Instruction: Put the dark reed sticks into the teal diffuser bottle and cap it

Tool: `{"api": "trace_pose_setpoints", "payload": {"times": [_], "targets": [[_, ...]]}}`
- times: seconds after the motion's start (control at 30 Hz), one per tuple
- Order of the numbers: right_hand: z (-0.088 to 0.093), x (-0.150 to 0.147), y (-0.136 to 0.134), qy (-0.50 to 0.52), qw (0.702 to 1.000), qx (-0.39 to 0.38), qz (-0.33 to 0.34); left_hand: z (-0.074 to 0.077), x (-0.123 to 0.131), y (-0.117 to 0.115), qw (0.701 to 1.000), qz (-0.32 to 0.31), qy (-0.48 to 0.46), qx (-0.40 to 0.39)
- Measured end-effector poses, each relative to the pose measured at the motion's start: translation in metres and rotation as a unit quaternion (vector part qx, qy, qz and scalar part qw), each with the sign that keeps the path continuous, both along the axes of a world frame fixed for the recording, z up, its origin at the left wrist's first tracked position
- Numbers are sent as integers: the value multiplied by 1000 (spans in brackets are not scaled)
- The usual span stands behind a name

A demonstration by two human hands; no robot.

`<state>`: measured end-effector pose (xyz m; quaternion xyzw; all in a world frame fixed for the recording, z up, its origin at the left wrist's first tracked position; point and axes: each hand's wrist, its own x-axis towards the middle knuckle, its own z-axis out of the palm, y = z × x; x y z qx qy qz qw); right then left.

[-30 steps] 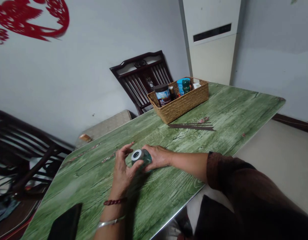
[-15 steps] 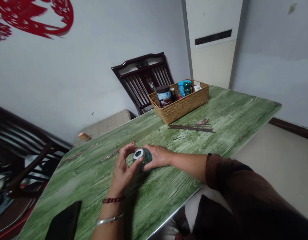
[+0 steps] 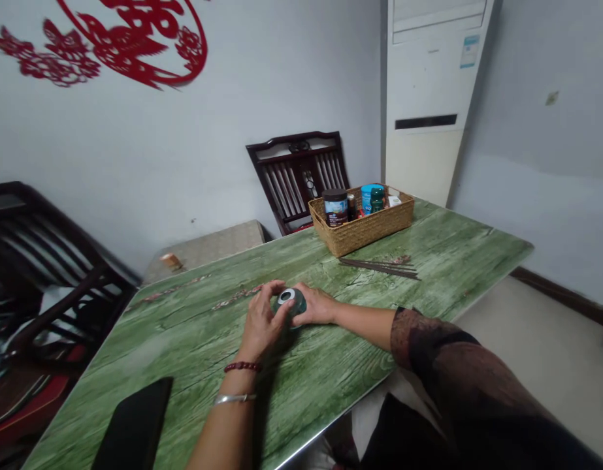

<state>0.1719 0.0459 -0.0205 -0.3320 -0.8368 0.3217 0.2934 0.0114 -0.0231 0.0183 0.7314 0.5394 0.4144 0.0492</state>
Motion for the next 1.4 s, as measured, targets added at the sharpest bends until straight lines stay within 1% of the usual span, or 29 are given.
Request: {"api": "trace_pose_setpoints", "payload": {"times": [0.17, 0.33, 0.47, 0.6, 0.73, 0.83, 0.9, 0.97, 1.03, 1.1, 1.2, 1.27, 1.33, 1.4], "targets": [[1, -9, 15, -4, 999, -3, 32, 11, -12, 6, 999, -21, 36, -24], [-4, -14, 25, 6, 999, -10, 46, 20, -23, 13, 995, -63, 56, -56], [-7, -16, 30, 12, 999, -12, 49, 19, -27, 18, 995, -69, 39, -61], [-6, -21, 34, 7, 999, -20, 27, 17, -28, 25, 996, -70, -3, -64], [-6, -28, 36, 20, 999, -33, -4, 18, -29, 32, 996, -56, -30, -68], [-6, -29, 36, 53, 997, -50, -10, 17, -29, 31, 996, -35, -45, -67], [-6, -25, 34, 92, 992, -81, -5, 13, -31, 24, 993, -16, -92, -65], [-6, -17, 33, 137, 980, -146, -3, 7, -34, 12, 983, -4, -169, -69], [-6, -6, 30, 178, 960, -215, -8, -1, -38, -4, 965, 5, -246, -87], [-7, 6, 25, 213, 943, -255, -21, -9, -42, -21, 941, 14, -313, -125], [-7, 26, 12, 235, 931, -275, -44, -19, -46, -44, 901, 23, -384, -199], [-8, 40, -2, 233, 931, -278, -46, -23, -45, -55, 883, 34, -410, -227], [-9, 54, -21, 225, 935, -271, -42, -25, -40, -63, 879, 47, -420, -223], [-11, 67, -41, 209, 943, -256, -43, -28, -33, -71, 889, 49, -404, -209]]}}
